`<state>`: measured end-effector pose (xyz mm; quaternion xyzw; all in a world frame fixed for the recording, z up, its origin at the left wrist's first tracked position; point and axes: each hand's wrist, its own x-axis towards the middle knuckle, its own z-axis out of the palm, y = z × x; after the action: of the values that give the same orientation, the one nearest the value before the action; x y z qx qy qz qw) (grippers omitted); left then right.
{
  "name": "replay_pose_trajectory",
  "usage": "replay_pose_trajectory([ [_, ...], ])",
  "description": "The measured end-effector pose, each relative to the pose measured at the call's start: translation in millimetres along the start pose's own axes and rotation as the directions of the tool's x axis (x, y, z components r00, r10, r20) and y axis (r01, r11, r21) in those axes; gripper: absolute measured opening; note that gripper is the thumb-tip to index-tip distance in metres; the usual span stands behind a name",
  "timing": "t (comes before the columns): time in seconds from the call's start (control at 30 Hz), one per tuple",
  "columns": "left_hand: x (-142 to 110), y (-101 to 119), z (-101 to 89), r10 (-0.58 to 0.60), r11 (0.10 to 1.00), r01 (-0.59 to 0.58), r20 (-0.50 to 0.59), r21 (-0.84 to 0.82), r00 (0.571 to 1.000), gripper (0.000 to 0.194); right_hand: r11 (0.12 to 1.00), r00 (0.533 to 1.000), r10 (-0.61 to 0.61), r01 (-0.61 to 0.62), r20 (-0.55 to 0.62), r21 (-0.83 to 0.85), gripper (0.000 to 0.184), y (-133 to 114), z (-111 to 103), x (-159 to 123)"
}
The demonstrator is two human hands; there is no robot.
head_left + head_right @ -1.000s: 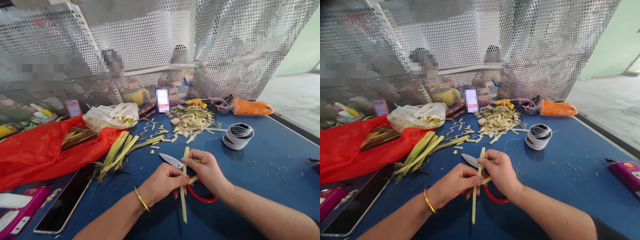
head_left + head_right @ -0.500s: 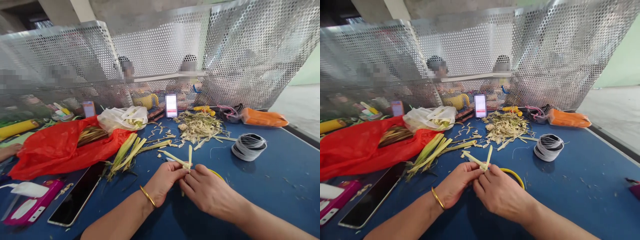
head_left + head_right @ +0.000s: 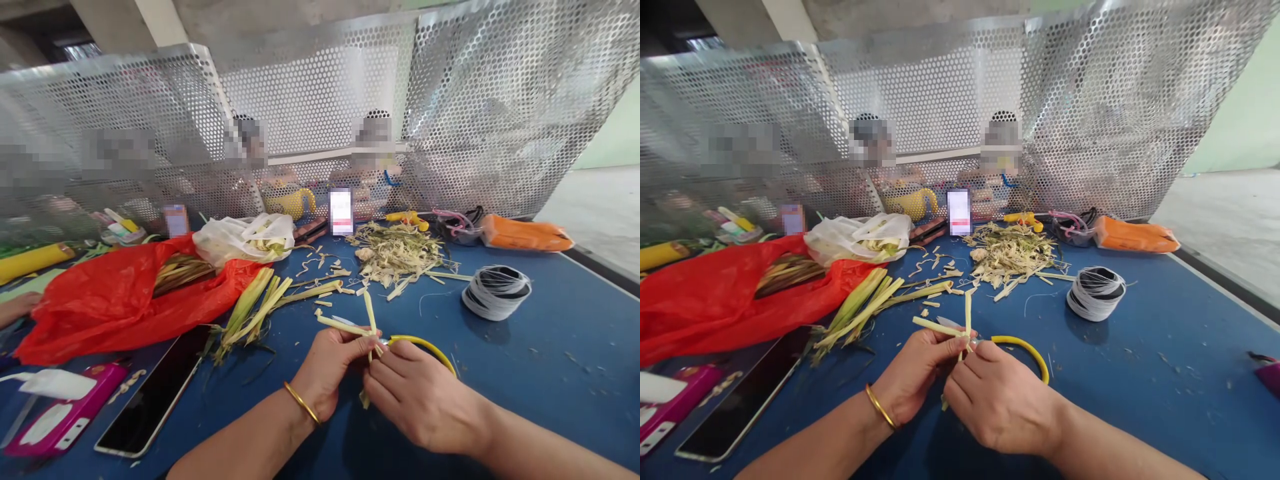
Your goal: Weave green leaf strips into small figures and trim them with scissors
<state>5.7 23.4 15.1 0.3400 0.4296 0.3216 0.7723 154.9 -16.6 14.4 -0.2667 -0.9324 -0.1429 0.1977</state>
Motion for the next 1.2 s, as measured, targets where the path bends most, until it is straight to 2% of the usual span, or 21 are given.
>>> replay_pose_trajectory([
  [0.17,2.3,6.1,-8.0,0.011,0.993,-0.014,0.029,0.118,1.0,0.033,0.996,0.996,0.092,-0.092,0.004,-0.01,0.031,-1.6,3.0,-2.4],
  [0.27,4.0,3.6,-8.2,0.056,0.982,-0.049,-0.038,0.185,0.998,0.03,0.993,0.994,0.113,-0.114,0.006,0.011,0.031,-2.2,2.6,-2.4],
  [0.4,2.7,-4.5,-2.5,0.107,0.982,-0.096,-0.061,0.163,0.992,0.023,0.999,1.0,0.023,-0.023,0.012,0.022,0.034,-5.6,0.6,1.0],
  [0.5,1.0,-7.2,1.0,0.086,0.987,-0.079,-0.045,0.137,0.995,0.019,0.998,0.998,-0.062,0.062,0.019,-0.008,0.03,-9.9,1.7,2.5],
  [0.57,1.0,-5.2,0.6,0.063,0.99,-0.058,-0.038,0.128,0.997,0.019,0.997,0.997,-0.074,0.074,0.013,-0.007,0.027,-11.4,2.8,1.9],
  [0.6,1.3,-2.9,-0.5,0.062,0.991,-0.057,-0.041,0.122,0.997,0.019,0.999,0.999,-0.042,0.042,-0.007,0.014,0.027,-11.1,3.0,1.3],
  [0.67,2.1,3.7,-4.3,0.079,0.991,-0.073,-0.052,0.113,0.996,0.023,0.991,0.989,0.122,-0.117,-0.085,0.06,0.023,-8.5,2.4,-0.2],
  [0.7,2.4,7.3,-6.5,0.085,0.991,-0.079,-0.056,0.108,0.995,0.025,0.969,0.962,0.243,-0.235,-0.125,0.076,0.021,-6.3,1.9,-1.0],
  [0.77,2.7,13.5,-10.5,0.074,0.994,-0.07,-0.041,0.087,0.996,0.03,0.884,0.872,0.466,-0.458,-0.147,0.092,0.021,-1.2,1.3,-2.2],
  [0.83,3.1,16.2,-12.8,0.047,0.997,-0.046,-0.011,0.065,0.999,0.038,0.791,0.796,0.605,-0.596,-0.028,0.137,0.023,3.5,2.8,-2.8],
  [0.9,4.4,15.2,-13.0,0.035,0.996,-0.036,0.009,0.085,0.999,0.041,0.711,0.751,0.639,-0.659,0.167,0.245,0.027,6.5,6.1,-2.9],
  [0.97,6.6,12.4,-12.1,0.063,0.986,-0.063,0.005,0.156,0.998,0.038,0.637,0.721,0.633,-0.691,0.28,0.34,0.032,8.3,8.7,-2.7],
  [1.03,9.0,10.4,-11.2,0.11,0.962,-0.109,0.012,0.251,0.994,0.034,0.614,0.723,0.633,-0.687,0.277,0.389,0.036,10.6,8.1,-2.3],
  [1.1,10.7,10.6,-11.3,0.146,0.933,-0.151,0.038,0.326,0.989,0.03,0.628,0.739,0.628,-0.666,0.243,0.404,0.038,14.2,3.3,-2.0],
  [1.2,10.6,14.4,-12.8,0.163,0.917,-0.176,0.068,0.357,0.984,0.028,0.633,0.748,0.618,-0.657,0.244,0.409,0.039,20.9,-8.5,-1.7],
])
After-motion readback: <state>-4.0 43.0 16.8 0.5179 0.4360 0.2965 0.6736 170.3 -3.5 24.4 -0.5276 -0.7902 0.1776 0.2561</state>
